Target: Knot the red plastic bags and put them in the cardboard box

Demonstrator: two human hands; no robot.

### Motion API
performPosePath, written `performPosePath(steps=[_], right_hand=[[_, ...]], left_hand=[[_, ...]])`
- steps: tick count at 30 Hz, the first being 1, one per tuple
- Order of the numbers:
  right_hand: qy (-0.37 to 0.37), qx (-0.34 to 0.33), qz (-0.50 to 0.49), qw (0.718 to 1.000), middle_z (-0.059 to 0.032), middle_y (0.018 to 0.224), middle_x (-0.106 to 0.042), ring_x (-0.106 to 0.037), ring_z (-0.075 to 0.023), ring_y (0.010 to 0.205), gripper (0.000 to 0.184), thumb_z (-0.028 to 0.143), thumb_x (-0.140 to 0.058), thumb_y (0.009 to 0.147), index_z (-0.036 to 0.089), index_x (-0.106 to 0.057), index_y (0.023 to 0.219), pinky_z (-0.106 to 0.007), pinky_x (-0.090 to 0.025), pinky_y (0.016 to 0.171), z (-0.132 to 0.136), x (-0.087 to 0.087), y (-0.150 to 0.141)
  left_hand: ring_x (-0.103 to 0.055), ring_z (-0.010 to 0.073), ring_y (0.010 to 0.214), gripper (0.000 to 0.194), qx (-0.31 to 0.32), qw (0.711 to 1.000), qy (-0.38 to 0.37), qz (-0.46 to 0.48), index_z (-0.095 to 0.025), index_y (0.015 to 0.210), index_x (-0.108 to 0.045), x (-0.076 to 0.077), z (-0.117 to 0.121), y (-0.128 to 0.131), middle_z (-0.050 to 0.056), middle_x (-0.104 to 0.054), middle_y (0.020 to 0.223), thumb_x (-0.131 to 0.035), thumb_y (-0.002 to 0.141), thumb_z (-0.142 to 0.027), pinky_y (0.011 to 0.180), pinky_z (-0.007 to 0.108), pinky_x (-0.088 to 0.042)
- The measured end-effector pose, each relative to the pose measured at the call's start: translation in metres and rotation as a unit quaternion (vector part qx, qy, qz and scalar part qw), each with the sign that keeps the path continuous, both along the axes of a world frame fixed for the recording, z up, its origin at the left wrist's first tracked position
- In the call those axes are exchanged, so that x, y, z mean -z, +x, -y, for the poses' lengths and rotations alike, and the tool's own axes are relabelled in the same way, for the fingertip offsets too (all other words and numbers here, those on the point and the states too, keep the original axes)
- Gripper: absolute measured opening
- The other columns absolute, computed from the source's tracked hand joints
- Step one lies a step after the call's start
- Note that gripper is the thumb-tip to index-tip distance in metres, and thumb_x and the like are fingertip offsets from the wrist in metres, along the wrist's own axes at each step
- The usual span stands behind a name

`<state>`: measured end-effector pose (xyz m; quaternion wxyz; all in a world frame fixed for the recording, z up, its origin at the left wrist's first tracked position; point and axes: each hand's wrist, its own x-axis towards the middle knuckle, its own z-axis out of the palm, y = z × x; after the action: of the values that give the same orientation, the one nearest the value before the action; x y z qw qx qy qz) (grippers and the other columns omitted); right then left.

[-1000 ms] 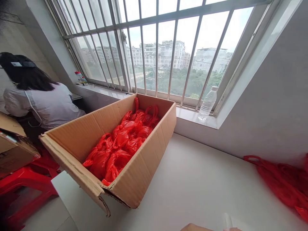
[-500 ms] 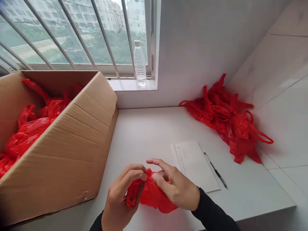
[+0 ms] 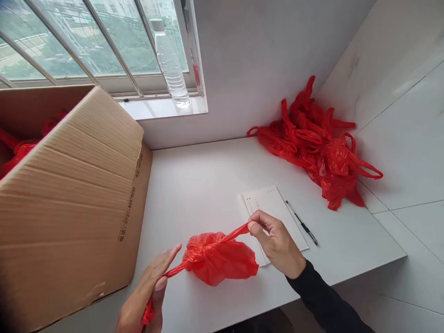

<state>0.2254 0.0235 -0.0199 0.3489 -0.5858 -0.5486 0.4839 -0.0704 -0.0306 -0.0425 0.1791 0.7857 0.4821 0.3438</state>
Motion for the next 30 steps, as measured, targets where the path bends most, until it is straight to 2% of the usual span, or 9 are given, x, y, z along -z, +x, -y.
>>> performPosePath(steps=[4,6,9,11,14,17,19,25,30], right_hand=[[-0.026,0.076,-0.058,0.995,0.0011,0.082,-0.057,-0.054,-0.0182,0.083,0.030,0.050,-0.048,0.100,0.024,-0.053,0.086,-0.032,-0.045,0.082,0.012,0.028,0.015],[-0.012,0.104,-0.115,0.988,-0.0020,0.099,-0.067,-0.060,-0.0211,0.102,0.024,0.049,-0.048,0.101,0.026,-0.050,0.093,-0.037,-0.045,0.097,0.019,0.031,0.004],[0.016,0.107,-0.160,0.981,-0.0053,0.125,-0.068,-0.058,-0.0239,0.124,0.017,0.045,-0.049,0.101,0.029,-0.042,0.099,-0.045,-0.044,0.107,0.028,0.033,-0.025],[0.040,0.085,-0.117,0.989,-0.0065,0.135,-0.064,-0.055,-0.0240,0.130,0.016,0.041,-0.048,0.101,0.031,-0.042,0.113,-0.047,-0.046,0.108,0.034,0.040,-0.044],[0.113,0.029,0.064,0.991,-0.0052,0.150,-0.053,-0.046,-0.0234,0.141,0.042,0.030,-0.044,0.103,0.034,-0.036,0.144,-0.050,-0.045,0.114,0.040,0.063,-0.063],[0.209,-0.027,0.239,0.948,-0.0034,0.158,-0.044,-0.036,-0.0255,0.148,0.057,0.020,-0.040,0.101,0.030,-0.028,0.156,-0.055,-0.040,0.118,0.042,0.089,-0.070],[0.240,-0.043,0.297,0.923,-0.0035,0.159,-0.041,-0.033,-0.0259,0.149,0.061,0.016,-0.040,0.100,0.026,-0.024,0.159,-0.056,-0.039,0.119,0.042,0.101,-0.071],[0.234,-0.054,0.327,0.914,-0.0033,0.158,-0.043,-0.035,-0.0236,0.148,0.057,0.015,-0.040,0.099,0.021,-0.033,0.156,-0.050,-0.043,0.117,0.037,0.110,-0.068],[0.189,-0.054,0.261,0.945,-0.0040,0.152,-0.051,-0.043,-0.0241,0.144,0.049,0.022,-0.039,0.102,0.023,-0.044,0.151,-0.050,-0.045,0.116,0.034,0.107,-0.066]], left_hand=[[-0.051,0.0209,0.136,0.047,-0.026,0.998,-0.038,0.029,-0.023,0.144,-0.052,0.010,0.014,-0.007,0.006,-0.060,0.142,-0.040,0.101,-0.011,0.111,0.033,-0.046],[-0.044,0.0248,0.141,0.044,-0.017,0.998,-0.035,0.047,-0.023,0.144,-0.052,0.010,0.009,0.004,0.006,-0.056,0.146,-0.036,0.103,-0.016,0.113,0.038,-0.044],[-0.037,0.0284,0.146,0.046,0.026,0.999,-0.005,0.028,-0.019,0.149,-0.045,0.015,-0.005,0.027,0.007,-0.049,0.153,-0.038,0.103,-0.021,0.117,0.044,-0.039],[-0.032,0.0274,0.149,0.052,0.051,0.998,0.011,-0.037,-0.018,0.153,-0.037,0.027,-0.014,0.041,0.007,-0.046,0.156,-0.044,0.102,-0.021,0.119,0.045,-0.037],[-0.026,0.0237,0.152,0.058,0.054,0.987,0.030,-0.147,-0.017,0.157,-0.028,0.051,-0.019,0.055,0.004,-0.040,0.160,-0.045,0.102,-0.020,0.121,0.044,-0.034],[-0.024,0.0193,0.153,0.060,0.040,0.983,0.029,-0.180,-0.015,0.158,-0.023,0.070,-0.017,0.061,0.004,-0.037,0.162,-0.043,0.101,-0.016,0.123,0.040,-0.029],[-0.023,0.0178,0.153,0.062,0.036,0.982,0.021,-0.183,-0.014,0.158,-0.022,0.076,-0.015,0.062,0.004,-0.035,0.163,-0.044,0.100,-0.014,0.124,0.037,-0.026],[-0.030,0.0176,0.151,0.064,0.028,0.983,0.001,-0.182,-0.019,0.159,-0.021,0.081,-0.018,0.066,0.003,-0.037,0.162,-0.044,0.100,-0.014,0.122,0.040,-0.030],[-0.039,0.0208,0.146,0.061,0.029,0.987,-0.012,-0.158,-0.022,0.158,-0.026,0.077,-0.017,0.063,0.004,-0.044,0.158,-0.044,0.100,-0.016,0.117,0.043,-0.039]])
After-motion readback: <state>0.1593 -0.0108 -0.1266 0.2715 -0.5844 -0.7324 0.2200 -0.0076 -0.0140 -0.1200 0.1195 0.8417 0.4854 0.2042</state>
